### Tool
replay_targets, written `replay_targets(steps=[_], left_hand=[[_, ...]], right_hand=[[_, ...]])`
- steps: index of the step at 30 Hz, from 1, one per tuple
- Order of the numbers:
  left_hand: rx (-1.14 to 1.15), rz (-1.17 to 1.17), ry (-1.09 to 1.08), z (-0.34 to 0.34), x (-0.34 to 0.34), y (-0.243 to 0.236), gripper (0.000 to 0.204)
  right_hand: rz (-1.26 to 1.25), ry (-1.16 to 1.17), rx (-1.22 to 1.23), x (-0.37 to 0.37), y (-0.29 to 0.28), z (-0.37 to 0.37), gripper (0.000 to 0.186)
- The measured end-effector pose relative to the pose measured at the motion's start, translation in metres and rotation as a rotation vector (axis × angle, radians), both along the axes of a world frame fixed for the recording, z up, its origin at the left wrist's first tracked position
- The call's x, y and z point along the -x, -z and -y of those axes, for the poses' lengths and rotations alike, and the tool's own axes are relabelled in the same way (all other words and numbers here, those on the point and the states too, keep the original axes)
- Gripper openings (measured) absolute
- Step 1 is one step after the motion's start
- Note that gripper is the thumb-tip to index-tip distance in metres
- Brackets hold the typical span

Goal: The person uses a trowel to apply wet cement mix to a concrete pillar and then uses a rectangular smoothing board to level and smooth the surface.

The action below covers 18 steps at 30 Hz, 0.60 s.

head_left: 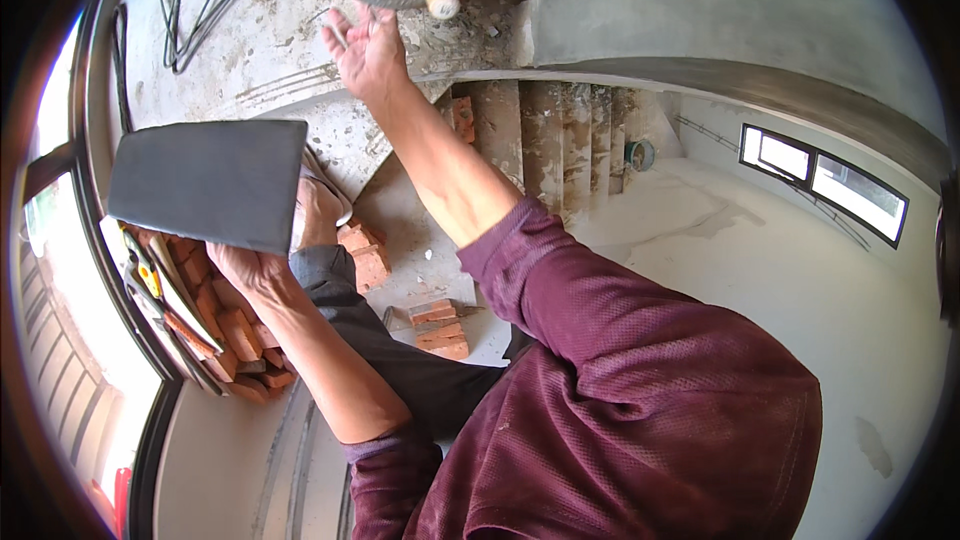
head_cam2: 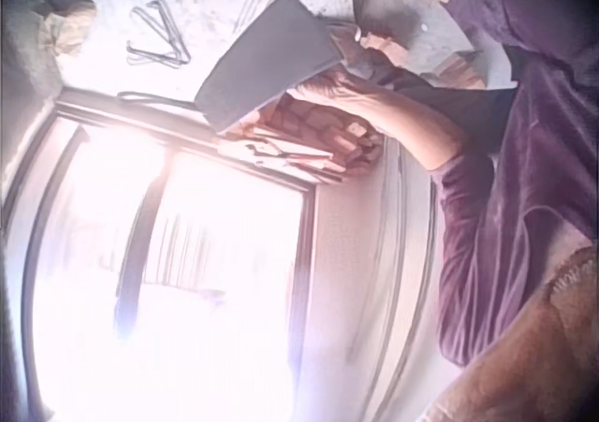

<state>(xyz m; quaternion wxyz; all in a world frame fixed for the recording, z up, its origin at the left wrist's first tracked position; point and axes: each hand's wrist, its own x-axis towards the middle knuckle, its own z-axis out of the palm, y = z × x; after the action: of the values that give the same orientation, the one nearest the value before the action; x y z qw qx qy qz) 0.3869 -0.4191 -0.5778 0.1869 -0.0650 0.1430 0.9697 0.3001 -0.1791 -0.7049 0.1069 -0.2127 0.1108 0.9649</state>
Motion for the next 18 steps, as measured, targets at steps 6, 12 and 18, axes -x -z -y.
replay_targets(steps=[6,12,18], left_hand=[[-0.174,-0.037,-0.121,0.010,-0.001,-0.001,0.035],[-0.114,-0.072,-0.125,-0.015,-0.009,-0.026,0.032],[-0.145,-0.082,-0.067,-0.014,-0.007,-0.011,0.033]], right_hand=[[0.284,-0.232,-0.227,-0.112,-0.015,-0.018,0.054],[0.104,-0.697,-0.554,-0.083,-0.057,-0.111,0.073],[0.390,-0.740,-0.850,-0.035,-0.087,-0.092,0.036]])
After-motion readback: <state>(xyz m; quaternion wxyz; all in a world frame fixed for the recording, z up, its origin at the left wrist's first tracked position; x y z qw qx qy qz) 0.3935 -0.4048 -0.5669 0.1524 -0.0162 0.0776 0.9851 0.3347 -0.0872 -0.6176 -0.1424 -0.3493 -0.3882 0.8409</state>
